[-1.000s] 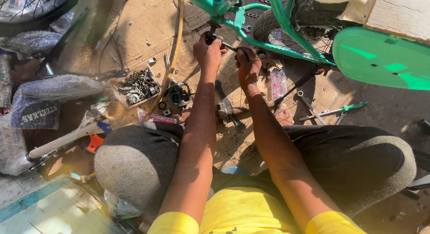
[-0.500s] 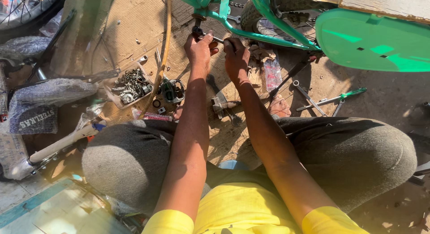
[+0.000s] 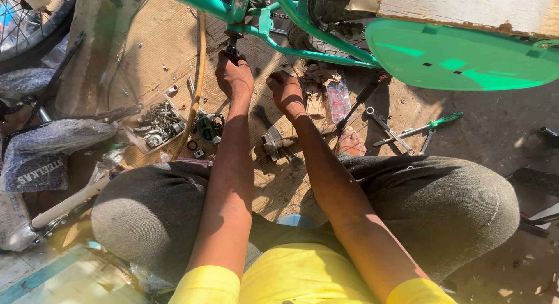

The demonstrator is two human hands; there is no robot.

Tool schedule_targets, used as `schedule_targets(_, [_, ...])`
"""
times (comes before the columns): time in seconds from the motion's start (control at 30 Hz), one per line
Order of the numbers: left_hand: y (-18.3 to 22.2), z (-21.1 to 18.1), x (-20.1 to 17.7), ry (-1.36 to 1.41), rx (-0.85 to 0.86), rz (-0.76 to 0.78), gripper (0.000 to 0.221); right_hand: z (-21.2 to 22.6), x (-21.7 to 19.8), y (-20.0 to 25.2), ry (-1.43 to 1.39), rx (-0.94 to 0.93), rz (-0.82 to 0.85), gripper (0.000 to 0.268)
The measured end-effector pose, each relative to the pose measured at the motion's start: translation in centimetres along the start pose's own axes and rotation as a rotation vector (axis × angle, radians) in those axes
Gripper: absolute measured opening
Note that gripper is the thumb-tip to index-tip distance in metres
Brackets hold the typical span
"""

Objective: The person lubricates a small mechanical component with a nozzle-tipped bottle, hammers a part into place, and uses a wrench and a screwdriver to tighten fasteners on a bicycle frame.

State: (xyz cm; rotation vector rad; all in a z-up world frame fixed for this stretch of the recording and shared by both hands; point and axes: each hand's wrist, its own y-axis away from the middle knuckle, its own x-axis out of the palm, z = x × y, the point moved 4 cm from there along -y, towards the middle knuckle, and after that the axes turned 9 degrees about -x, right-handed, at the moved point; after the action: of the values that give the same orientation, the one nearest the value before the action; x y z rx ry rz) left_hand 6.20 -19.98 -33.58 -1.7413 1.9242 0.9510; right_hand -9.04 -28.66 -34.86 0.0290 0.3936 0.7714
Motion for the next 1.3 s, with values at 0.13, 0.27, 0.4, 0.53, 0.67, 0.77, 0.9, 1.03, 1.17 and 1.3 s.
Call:
schedule_targets(0.13, [-0.7,3.0,1.2,0.811,-0.632,0.431,0.015,-0.9,-0.2,-0.3,-0.191,0.114,0.040,0.030])
schedule_targets(0.27, [-1.7,3.4,2.5,1.439,-0.950,0.736,0.015,-0.5,0.1,-0.8,-0.258,0.167,0.044,0.028])
schedule_targets(0.4, [-2.7,5.2,2.6,1.498,-0.835,0.627,0.015,-1.4,1.1,0.5,-0.328,0.163,0.075,0.028])
schedule_targets(0.53, [-4.6,3.2,0.9,1.559,-0.616,0.526,0.016,-1.9,1.5,-0.1,-0.196,0.160,0.154,0.028])
schedule_targets(0.67, [-4.5,0.3,-3.2,1.093,-0.230,0.307,0.015,-1.4,0.9,0.9,-0.131,0.116,0.180,0.028])
schedule_targets(0.77, [-3.1,-2.3,-6.1,0.888,-0.065,0.338,0.015,2.1,0.9,1.4,-0.051,-0.130,0.082,0.028])
schedule_targets(0.9, [-1.1,-5.7,-9.7,0.574,0.240,0.246,0.018,9.5,1.3,1.2,0.240,-0.637,-0.163,0.034])
schedule_targets(1.03, [0.8,-6.5,-11.2,0.580,0.206,0.373,0.020,13.7,2.7,0.4,0.293,-0.810,-0.140,0.040])
schedule_targets(1.17, [1.6,-8.9,-12.3,0.450,0.523,0.201,0.017,15.0,2.7,-1.8,0.271,-0.830,-0.095,0.026])
schedule_targets(1.3, [1.4,-9.0,-11.4,0.376,0.410,0.201,0.026,13.7,2.8,-2.4,0.093,-0.924,-0.101,0.028])
